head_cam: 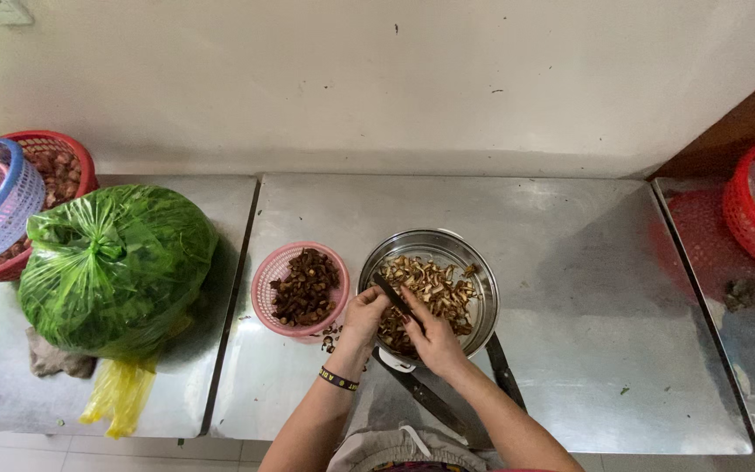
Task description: The person peels the outer layer of small brown mushrooms by hand, placing the peeled pieces into a metal bowl and the discarded skins into a pink basket. The task is performed continuously over a stainless steel countertop.
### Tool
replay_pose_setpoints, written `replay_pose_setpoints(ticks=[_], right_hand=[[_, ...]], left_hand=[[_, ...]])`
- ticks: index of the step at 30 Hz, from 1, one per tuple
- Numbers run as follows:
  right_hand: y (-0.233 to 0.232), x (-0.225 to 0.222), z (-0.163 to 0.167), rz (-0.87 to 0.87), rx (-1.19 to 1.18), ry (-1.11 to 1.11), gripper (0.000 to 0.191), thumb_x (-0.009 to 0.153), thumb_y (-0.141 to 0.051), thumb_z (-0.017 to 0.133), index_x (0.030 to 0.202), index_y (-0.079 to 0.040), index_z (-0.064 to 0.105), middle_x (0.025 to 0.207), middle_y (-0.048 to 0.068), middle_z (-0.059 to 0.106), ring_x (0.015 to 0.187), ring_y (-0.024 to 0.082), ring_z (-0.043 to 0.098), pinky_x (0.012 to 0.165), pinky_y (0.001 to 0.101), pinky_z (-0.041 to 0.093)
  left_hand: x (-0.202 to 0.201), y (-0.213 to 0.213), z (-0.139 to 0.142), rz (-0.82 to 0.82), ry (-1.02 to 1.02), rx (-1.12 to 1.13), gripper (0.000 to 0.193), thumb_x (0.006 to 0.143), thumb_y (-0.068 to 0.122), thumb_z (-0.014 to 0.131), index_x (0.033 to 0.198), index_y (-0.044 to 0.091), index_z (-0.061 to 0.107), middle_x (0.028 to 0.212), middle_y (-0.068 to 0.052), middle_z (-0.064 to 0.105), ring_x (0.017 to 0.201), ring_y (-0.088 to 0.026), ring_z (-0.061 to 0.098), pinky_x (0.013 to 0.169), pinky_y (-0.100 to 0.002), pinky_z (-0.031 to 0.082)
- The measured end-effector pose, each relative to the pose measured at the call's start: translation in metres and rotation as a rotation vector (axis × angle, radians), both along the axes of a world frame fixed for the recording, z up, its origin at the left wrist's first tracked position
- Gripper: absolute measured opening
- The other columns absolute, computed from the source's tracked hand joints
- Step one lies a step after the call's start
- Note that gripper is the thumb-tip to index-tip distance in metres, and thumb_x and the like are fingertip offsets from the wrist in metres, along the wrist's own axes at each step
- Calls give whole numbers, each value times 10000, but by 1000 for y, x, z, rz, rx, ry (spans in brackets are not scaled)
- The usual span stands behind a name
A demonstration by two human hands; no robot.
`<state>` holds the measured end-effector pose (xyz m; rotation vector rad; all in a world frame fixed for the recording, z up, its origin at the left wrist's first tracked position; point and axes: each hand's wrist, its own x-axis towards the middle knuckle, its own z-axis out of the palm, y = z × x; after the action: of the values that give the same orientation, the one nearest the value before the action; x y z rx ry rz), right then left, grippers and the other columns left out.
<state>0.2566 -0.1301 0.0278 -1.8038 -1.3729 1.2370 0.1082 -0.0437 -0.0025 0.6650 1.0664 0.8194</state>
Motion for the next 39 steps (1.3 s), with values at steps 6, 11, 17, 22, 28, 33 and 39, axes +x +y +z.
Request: replay_pose_setpoints(ticks=[6,11,17,22,28,33,39], right_hand=[[9,-4,-11,74,989,-56,537,1158,-138,559,1667,-252,429,1003,105,695,803,135,659,696,267,531],[25,18,-32,-267,7,283,456,1030,-157,506,1471,-245,579,734,5,675,479,74,483,396,237,393],[16,39,-21,-281,-28,567,409,1035,-321,455,1432,-237,504,635,25,597,441,93,475,390,264,388],[8,33,-6,-173,-175,844,447,1071,-449,373,830,-98,509,518,-6,444,363,94,349,355,276,281],[6,40,-6,-20,-124,1043,576,1111,-472,283,661,-137,417,474,-30,347,351,82,293,346,254,256],[2,32,0,-194,-124,888,394,1033,-342,311,1309,-252,577,546,-5,418,384,99,352,357,260,302],[-9,18,6,18,153,141,627,1002,-171,496,1604,-210,323,1213,22,720,606,97,503,607,295,515]], left_hand=[[7,-5,-9,19,24,185,100,882,50,652,932,11,729,840,8,696,740,-73,609,676,-225,487],[6,-2,-13,51,97,182,91,878,47,664,945,15,716,827,15,669,716,-72,569,644,-231,453],[1,-7,4,-3,333,438,121,925,99,661,1014,29,701,827,6,667,716,-88,603,640,-242,480],[9,-23,17,-67,762,999,170,927,98,673,1070,9,692,993,-94,727,855,-208,694,719,-291,534],[3,-4,-3,-128,-188,-55,212,970,152,608,1161,69,644,978,-79,737,837,-181,699,748,-317,596],[1,0,-12,-163,-228,-145,114,964,106,651,1054,36,659,910,-66,726,772,-160,687,693,-313,586],[4,-5,2,-158,116,249,111,924,89,657,976,6,711,808,-20,701,674,-85,609,594,-237,485]])
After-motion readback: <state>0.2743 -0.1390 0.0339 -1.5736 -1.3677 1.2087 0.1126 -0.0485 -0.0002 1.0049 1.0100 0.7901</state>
